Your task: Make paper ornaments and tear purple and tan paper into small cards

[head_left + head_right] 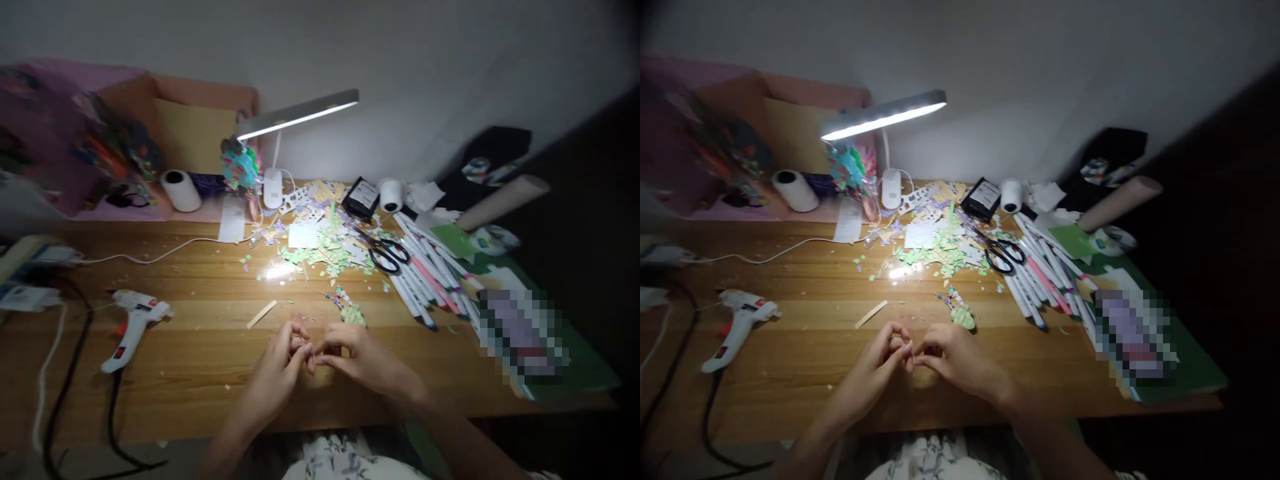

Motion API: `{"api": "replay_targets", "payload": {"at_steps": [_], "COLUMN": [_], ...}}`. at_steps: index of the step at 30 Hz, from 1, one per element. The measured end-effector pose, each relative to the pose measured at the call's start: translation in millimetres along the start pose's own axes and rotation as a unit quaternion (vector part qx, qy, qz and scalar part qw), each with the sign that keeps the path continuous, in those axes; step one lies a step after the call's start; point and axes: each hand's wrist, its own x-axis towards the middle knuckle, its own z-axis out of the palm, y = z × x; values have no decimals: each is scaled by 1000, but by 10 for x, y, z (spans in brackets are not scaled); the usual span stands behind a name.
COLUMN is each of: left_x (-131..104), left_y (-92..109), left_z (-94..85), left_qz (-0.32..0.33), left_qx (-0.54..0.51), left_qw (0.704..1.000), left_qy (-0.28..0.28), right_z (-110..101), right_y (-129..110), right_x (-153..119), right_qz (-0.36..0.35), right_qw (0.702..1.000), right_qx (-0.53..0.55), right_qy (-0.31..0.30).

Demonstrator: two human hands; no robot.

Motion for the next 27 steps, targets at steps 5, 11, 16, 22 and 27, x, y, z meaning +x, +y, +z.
{"api": "replay_targets", "payload": {"at_steps": [5, 11, 16, 22, 27], "left_x": [-36, -19, 90, 166, 173], "left_y": [-9, 116, 186, 184, 98], "left_z": [86, 250, 546, 565, 480], "left_qz": [-29, -44, -17, 1, 70], "left_qx": [63, 72, 84, 139, 258], "left_qw": [997, 994, 992, 987, 963], "left_qy": [-35, -67, -90, -74, -33], "right_z": [-50, -197, -193, -368, -472], "right_y": [125, 293, 366, 593, 859], "right_x": [-317, -571, -614, -710, -773], "right_qz": [50, 88, 36, 5, -92], "right_qw": [996, 987, 992, 984, 967], "right_qx": [-13, 79, 96, 79, 16], "right_qy": [68, 106, 68, 160, 238]}}
